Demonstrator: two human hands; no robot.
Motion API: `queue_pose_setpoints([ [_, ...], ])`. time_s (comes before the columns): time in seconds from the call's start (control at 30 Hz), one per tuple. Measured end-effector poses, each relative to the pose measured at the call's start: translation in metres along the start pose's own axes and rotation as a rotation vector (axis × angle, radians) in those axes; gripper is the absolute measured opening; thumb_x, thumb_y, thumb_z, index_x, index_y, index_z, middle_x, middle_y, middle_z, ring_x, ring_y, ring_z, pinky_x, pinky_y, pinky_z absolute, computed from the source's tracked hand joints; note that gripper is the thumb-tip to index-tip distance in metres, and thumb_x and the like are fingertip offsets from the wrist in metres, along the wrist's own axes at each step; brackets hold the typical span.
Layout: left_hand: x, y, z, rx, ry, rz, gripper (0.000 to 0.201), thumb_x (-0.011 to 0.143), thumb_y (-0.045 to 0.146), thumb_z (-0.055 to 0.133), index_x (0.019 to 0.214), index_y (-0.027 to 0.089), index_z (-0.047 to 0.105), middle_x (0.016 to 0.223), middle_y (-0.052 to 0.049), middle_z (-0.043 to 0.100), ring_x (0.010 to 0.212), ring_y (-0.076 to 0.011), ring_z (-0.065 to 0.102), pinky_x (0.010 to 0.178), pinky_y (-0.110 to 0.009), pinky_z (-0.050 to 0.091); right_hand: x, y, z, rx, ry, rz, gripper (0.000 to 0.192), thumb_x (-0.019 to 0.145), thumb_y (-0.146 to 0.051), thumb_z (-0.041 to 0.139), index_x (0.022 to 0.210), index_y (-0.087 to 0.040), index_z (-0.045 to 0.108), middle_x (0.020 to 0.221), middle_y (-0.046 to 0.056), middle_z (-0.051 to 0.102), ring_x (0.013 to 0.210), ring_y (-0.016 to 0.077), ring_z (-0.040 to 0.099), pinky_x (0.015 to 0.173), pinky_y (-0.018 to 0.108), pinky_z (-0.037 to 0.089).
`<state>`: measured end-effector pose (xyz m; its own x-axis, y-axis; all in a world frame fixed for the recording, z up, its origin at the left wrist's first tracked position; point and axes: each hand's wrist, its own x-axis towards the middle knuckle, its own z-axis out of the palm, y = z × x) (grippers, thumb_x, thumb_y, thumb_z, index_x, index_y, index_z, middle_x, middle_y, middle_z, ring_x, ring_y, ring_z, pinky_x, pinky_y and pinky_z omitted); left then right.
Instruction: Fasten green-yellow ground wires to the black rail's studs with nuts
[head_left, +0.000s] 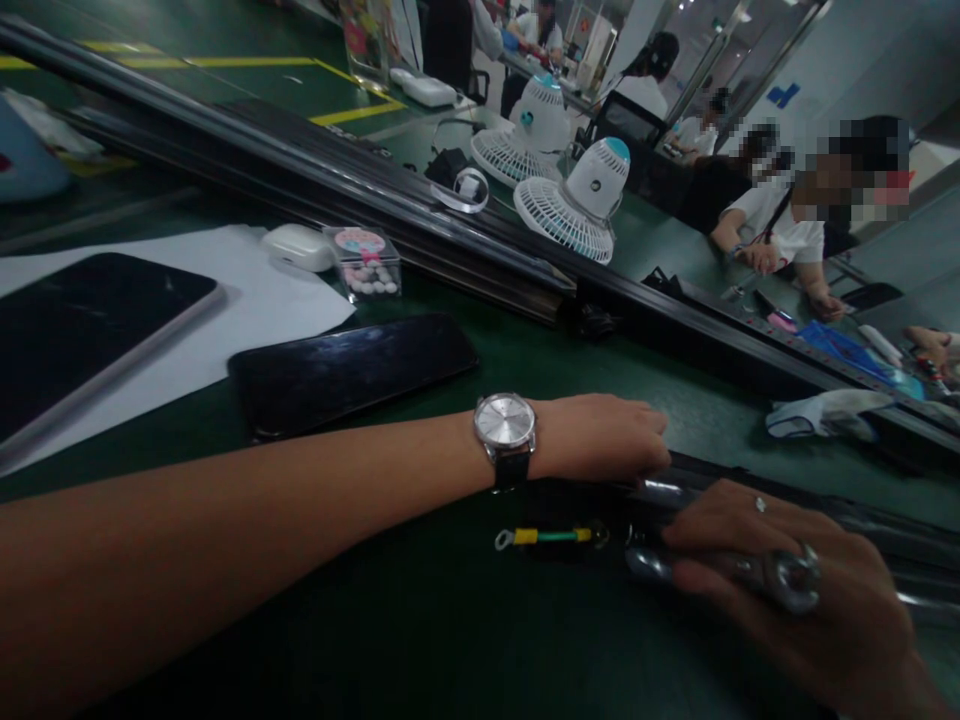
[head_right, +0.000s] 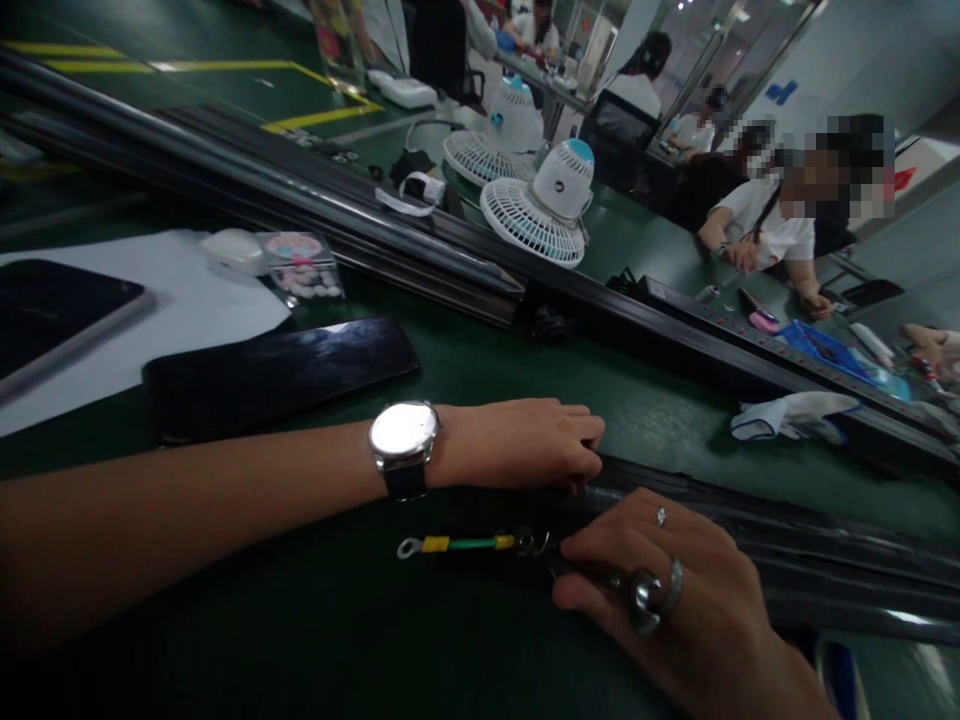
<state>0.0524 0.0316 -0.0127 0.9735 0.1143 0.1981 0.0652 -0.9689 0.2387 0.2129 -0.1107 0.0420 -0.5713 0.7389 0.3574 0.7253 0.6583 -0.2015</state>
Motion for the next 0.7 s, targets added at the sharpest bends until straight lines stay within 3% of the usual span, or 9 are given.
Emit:
queue_pose_setpoints([
  [0.33,-0.001,0.0,0.0,0.0,0.011,0.025,0.004,0.094,0.023,0.069,0.095,0.02,0.072,0.11,-0.007,0.066,0.1,-0.019,0.06,0.068,-0.03,0.04,0.002,-0.007,0.012,0.024,0.08,0.04,0.01,0.1,-0.03,0.063,0.095,-0.022,0.066,0.075,0.0,0.077,0.064,0.0138,0.075,0.055,0.02,0.058],
  [0.43,-0.002,0.0,-0.002,0.002,0.003,0.021,0.005,0.094,0.023,0.069,0.096,0.019,0.071,0.112,-0.007,0.066,0.099,-0.0184,0.059,0.07,-0.029,0.041,0.003,-0.003,0.006,0.042,0.005,-0.065,0.008,0.101,-0.023,0.059,0.099,-0.02,0.066,0.079,0.001,0.078,0.069,0.0145,0.076,0.062,0.023,0.06],
  [0.57,-0.001,0.001,-0.003,0.005,-0.01,0.018,0.006,0.095,0.024,0.067,0.097,0.02,0.072,0.112,-0.007,0.065,0.1,-0.0187,0.059,0.072,-0.029,0.042,0.003,0.006,-0.01,0.026,-0.221,-0.264,0.021,0.099,-0.017,0.059,0.119,-0.02,0.065,0.098,0.003,0.079,0.089,0.0183,0.077,0.081,0.032,0.062],
  [0.7,0.0,0.001,-0.002,0.014,-0.014,0.006,0.007,0.095,0.023,0.068,0.099,0.02,0.072,0.112,-0.007,0.065,0.101,-0.0188,0.059,0.071,-0.03,0.041,0.003,0.003,-0.014,-0.015,-0.097,-0.154,0.011,0.103,-0.025,0.056,0.109,-0.02,0.065,0.089,0.003,0.08,0.085,0.0168,0.077,0.077,0.028,0.062],
])
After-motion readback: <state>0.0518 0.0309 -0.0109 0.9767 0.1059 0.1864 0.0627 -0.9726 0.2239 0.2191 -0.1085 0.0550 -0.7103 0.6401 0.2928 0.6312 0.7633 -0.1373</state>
